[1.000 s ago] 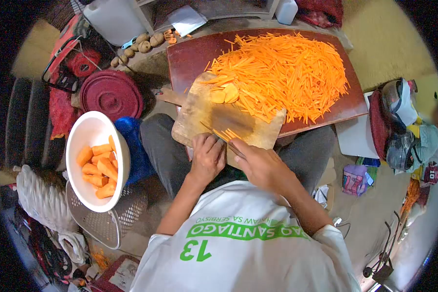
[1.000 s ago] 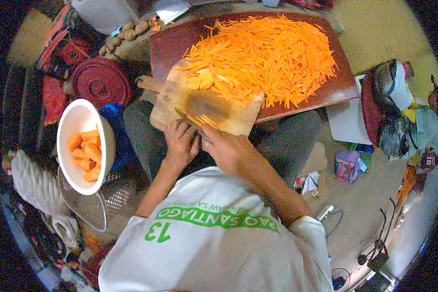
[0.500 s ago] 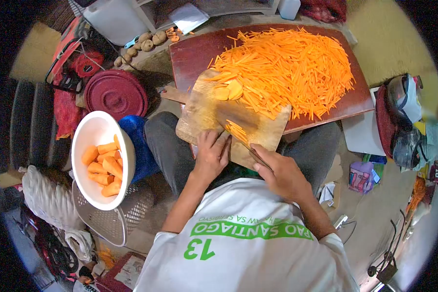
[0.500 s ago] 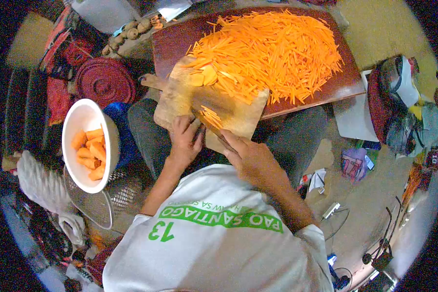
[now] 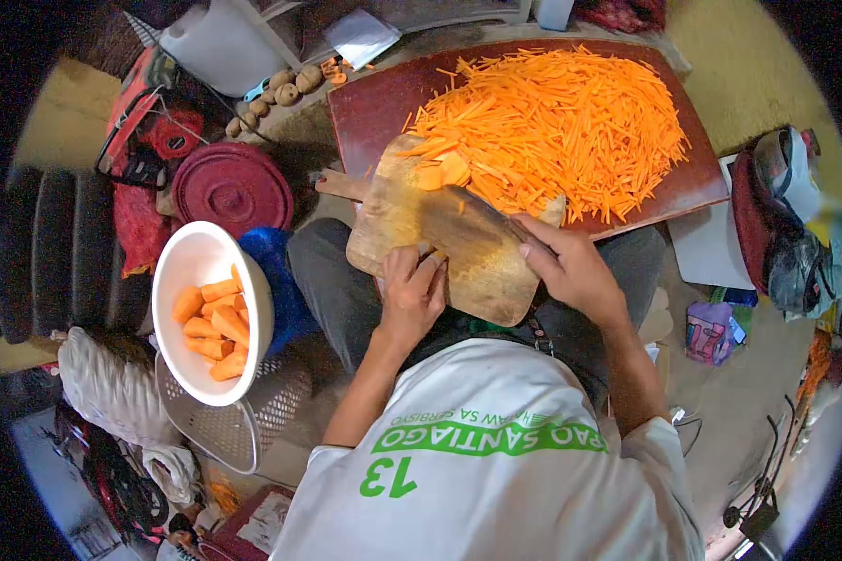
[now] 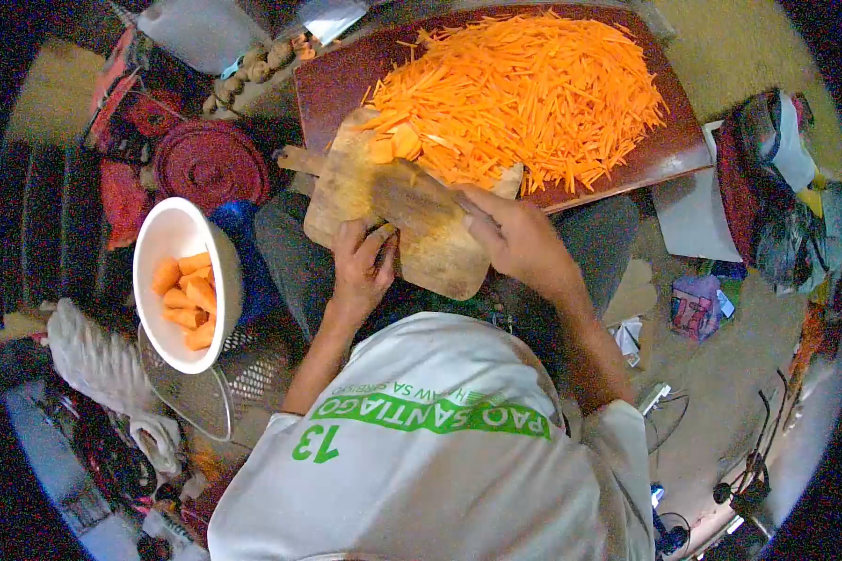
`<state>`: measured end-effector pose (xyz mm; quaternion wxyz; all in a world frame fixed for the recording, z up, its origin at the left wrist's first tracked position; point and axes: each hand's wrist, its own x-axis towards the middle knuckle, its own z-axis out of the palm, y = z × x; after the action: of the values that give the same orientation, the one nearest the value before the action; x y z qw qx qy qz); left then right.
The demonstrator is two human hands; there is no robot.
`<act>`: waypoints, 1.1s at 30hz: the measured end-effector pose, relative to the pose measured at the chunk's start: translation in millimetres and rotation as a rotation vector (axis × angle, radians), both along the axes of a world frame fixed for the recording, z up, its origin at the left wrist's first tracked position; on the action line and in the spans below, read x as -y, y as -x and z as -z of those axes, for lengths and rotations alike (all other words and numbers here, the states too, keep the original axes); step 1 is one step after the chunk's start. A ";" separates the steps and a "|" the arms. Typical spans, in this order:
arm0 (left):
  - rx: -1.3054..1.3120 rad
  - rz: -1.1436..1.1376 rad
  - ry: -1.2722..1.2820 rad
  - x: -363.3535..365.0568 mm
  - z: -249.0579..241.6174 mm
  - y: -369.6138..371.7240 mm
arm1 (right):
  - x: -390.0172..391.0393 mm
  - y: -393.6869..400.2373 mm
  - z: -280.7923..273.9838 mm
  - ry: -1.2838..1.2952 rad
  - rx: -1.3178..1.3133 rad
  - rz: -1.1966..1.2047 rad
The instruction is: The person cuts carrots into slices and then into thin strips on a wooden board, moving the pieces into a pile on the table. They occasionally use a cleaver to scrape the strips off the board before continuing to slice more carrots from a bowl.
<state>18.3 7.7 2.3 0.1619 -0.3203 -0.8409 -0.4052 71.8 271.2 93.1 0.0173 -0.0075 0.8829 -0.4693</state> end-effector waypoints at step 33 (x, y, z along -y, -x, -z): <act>-0.173 0.105 0.225 -60.5 -63.0 108.8 | -10.2 -42.7 -28.0 -0.707 -0.392 -0.354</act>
<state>-90.5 68.1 65.3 0.1754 -0.4137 -0.8460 -0.2870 114.6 281.4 121.1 -0.0690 -0.2410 0.9609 -0.1177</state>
